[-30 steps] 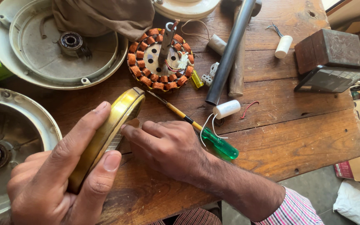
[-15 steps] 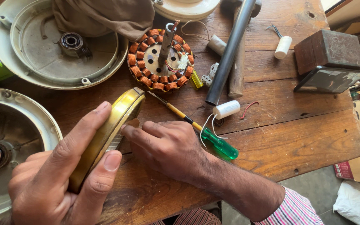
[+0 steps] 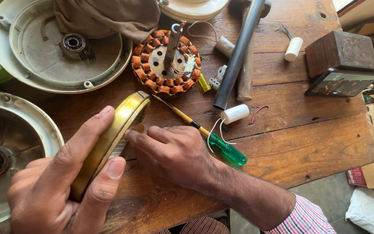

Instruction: The person holds a brass fan cover ring in one hand and repeatedly presses and works a small component around the inside rim of the ring with the other hand, turning the ring to reach different sections. The workbench holds a disassembled fan motor with copper windings, covers, and hand tools.

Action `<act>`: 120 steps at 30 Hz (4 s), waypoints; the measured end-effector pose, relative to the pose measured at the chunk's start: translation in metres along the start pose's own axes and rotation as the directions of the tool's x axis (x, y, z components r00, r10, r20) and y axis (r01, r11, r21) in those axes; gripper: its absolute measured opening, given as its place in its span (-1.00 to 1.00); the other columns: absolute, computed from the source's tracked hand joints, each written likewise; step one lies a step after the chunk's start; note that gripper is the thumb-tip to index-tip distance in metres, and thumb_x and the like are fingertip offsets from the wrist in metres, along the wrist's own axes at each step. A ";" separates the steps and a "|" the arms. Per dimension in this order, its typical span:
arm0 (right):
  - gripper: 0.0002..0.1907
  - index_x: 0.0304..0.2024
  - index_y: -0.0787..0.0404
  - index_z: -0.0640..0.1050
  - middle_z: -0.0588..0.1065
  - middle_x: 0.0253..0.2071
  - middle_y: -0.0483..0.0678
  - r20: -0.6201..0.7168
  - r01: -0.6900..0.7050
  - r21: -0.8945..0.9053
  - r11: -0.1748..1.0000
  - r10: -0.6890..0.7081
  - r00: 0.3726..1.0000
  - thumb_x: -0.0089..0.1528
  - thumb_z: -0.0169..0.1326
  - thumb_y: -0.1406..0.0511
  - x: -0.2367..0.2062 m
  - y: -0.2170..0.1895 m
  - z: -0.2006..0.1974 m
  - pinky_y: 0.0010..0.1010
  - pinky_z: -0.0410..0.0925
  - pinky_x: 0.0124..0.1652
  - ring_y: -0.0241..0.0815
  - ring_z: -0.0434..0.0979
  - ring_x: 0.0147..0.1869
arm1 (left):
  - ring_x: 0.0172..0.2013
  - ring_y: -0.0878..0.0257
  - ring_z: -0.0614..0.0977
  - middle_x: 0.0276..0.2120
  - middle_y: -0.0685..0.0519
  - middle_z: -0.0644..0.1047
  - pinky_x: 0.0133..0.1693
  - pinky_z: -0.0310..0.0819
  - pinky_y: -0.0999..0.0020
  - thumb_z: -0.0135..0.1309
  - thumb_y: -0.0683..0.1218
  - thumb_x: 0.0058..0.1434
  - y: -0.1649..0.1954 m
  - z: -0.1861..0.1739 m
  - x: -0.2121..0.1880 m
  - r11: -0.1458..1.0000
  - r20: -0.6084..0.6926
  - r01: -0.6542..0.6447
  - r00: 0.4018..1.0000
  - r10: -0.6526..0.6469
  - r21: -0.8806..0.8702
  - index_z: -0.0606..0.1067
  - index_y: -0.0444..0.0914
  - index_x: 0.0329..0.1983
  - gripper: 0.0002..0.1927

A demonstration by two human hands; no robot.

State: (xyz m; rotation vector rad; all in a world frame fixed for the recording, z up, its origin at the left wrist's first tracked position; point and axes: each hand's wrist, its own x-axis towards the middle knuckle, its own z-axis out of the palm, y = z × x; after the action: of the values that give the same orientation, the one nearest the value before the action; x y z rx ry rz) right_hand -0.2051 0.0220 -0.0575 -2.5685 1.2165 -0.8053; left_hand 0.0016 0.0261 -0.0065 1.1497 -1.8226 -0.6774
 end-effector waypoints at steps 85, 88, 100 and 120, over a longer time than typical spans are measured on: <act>-0.51 0.21 0.17 0.51 0.53 -0.28 -0.14 0.017 0.054 -0.032 0.998 -0.053 0.998 0.23 0.28 0.27 -0.003 0.007 -0.003 -0.28 0.44 -0.29 -0.16 0.59 -0.30 | -0.46 0.42 0.68 -0.27 -0.11 0.68 -0.28 0.52 0.49 0.15 -0.15 0.21 -0.001 0.000 -0.001 1.000 -0.003 0.019 1.000 -0.019 -0.005 0.47 -0.35 0.24 -0.50; -0.51 0.20 0.17 0.52 0.52 -0.29 -0.15 0.020 0.051 -0.033 0.998 -0.050 0.999 0.23 0.28 0.27 -0.003 0.007 -0.002 -0.29 0.44 -0.30 -0.16 0.58 -0.32 | -0.47 0.43 0.68 -0.28 -0.10 0.68 -0.28 0.52 0.49 0.15 -0.15 0.22 -0.001 0.000 -0.001 1.000 -0.002 0.016 1.000 -0.016 -0.002 0.47 -0.35 0.25 -0.50; -0.52 0.20 0.17 0.52 0.53 -0.28 -0.15 0.019 0.050 -0.030 0.998 -0.049 0.999 0.24 0.27 0.27 -0.003 0.007 -0.002 -0.28 0.43 -0.30 -0.16 0.58 -0.31 | -0.47 0.43 0.68 -0.27 -0.11 0.69 -0.28 0.52 0.49 0.16 -0.15 0.21 0.000 0.001 -0.002 1.000 -0.013 0.029 0.999 -0.029 -0.007 0.48 -0.35 0.24 -0.50; -0.53 0.20 0.17 0.52 0.50 -0.30 -0.15 0.018 0.051 -0.045 0.998 -0.050 0.999 0.24 0.26 0.27 -0.004 0.007 -0.001 -0.29 0.42 -0.31 -0.16 0.57 -0.33 | -0.49 0.38 0.63 -0.30 -0.11 0.68 -0.31 0.50 0.47 0.18 -0.12 0.21 -0.002 0.001 -0.002 0.999 -0.016 0.025 1.000 -0.025 0.024 0.48 -0.34 0.24 -0.49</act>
State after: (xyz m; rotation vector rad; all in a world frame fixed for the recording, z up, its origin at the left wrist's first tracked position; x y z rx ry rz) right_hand -0.2124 0.0210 -0.0606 -2.6467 1.1821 -0.7728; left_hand 0.0017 0.0269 -0.0091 1.1925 -1.8104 -0.6604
